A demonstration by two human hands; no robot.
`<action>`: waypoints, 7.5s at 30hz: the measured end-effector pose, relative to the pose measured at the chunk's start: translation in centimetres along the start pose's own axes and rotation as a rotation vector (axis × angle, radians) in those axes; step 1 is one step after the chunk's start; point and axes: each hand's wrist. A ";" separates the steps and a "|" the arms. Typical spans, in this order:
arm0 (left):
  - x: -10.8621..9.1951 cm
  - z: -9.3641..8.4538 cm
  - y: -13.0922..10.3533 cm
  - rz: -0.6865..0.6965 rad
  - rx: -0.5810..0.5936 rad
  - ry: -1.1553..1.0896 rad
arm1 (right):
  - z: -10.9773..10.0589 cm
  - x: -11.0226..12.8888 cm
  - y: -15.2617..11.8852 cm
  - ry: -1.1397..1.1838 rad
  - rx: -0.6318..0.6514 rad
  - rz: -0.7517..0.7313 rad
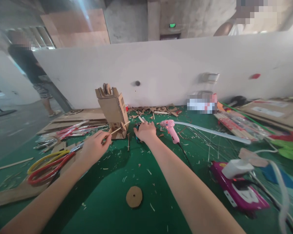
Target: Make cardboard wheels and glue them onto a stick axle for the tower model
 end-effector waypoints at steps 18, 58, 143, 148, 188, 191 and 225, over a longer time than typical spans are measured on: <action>-0.2 -0.4 0.1 -0.027 0.019 -0.034 | -4.9 -0.3 -11.1 -0.034 -0.107 -0.277; -1.3 0.2 -0.4 0.224 -0.140 -0.155 | -3.0 -3.1 -17.0 0.289 0.083 -0.646; -3.7 -0.4 -0.9 0.389 0.078 -0.098 | -1.2 -4.3 -13.8 1.161 -0.145 -0.293; -3.6 -0.5 -1.0 0.453 0.082 -0.108 | -1.0 -4.4 -13.3 1.283 -0.044 -0.308; -2.2 -3.0 2.2 -0.598 -0.096 -1.339 | -3.0 -5.7 -14.2 0.374 -0.331 -0.328; -2.5 -2.7 1.7 -0.508 0.008 -1.272 | -4.1 -4.6 -14.6 0.853 -0.296 -0.275; -2.5 -2.2 1.2 -0.532 0.128 -1.302 | -9.1 -3.9 -11.3 1.626 -0.233 -0.099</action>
Point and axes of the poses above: each hand's wrist, its own y-axis towards the middle knuckle, its own z-axis out of the palm, x = y × z, and after that the axes turned 3 degrees about z, right-handed
